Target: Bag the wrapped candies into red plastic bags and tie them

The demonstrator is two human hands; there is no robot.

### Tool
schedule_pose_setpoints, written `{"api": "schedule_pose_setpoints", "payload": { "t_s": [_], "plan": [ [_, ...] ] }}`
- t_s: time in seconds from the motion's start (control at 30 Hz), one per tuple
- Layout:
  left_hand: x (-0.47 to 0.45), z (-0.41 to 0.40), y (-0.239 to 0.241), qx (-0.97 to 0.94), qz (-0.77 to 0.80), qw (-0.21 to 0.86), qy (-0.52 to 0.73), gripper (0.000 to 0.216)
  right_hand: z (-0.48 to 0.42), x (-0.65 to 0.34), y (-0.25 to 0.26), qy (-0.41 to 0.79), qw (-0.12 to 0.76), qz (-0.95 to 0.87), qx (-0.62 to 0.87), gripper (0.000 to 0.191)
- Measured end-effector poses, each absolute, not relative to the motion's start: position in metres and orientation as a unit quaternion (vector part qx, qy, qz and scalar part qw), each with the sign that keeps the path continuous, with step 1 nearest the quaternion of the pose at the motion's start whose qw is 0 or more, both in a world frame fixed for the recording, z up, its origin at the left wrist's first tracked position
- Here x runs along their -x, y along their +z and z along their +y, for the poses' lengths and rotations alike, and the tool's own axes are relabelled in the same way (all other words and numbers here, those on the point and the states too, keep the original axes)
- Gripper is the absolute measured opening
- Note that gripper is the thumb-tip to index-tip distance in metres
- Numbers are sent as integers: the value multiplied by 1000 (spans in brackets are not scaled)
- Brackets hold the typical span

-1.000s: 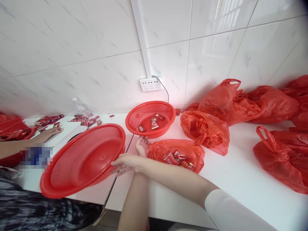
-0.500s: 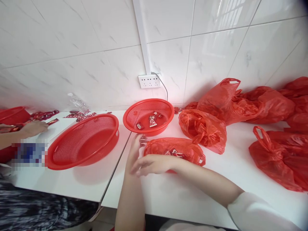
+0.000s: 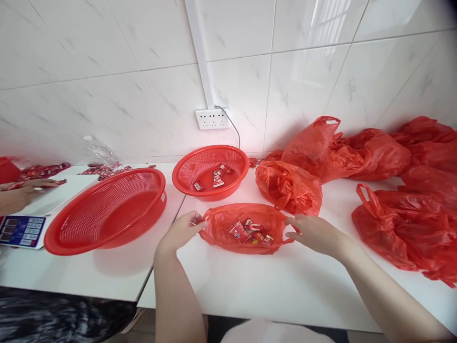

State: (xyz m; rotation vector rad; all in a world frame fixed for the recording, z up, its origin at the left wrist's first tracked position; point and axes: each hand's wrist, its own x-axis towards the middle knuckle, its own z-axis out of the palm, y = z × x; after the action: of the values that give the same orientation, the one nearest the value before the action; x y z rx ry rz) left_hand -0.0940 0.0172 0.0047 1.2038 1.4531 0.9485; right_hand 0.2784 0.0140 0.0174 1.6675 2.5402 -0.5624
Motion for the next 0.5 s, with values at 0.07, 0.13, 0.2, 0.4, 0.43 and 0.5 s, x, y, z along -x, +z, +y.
{"api": "schedule_pose_setpoints", "payload": {
  "t_s": [0.07,0.13,0.2,0.4,0.43,0.5],
  "plan": [
    [91,12,12,-527,613,444,387,15,14,-283,12,-211,9,821,-530,29],
    [88,8,18,-537,615,412,405,14,14,-289,11,-257,19,827,-499,25],
    [87,7,25,-515,593,414,460,14,15,-296,17,-294,33,838,-459,18],
    [72,18,73,-501,436,398,633,7,22,-320,69,-302,-234,815,-435,13],
    [66,20,83,-507,401,413,641,8,23,-320,78,-289,-310,786,-450,14],
    [52,23,100,-501,342,460,648,19,25,-315,92,-300,-452,710,-449,16]
  ]
}}
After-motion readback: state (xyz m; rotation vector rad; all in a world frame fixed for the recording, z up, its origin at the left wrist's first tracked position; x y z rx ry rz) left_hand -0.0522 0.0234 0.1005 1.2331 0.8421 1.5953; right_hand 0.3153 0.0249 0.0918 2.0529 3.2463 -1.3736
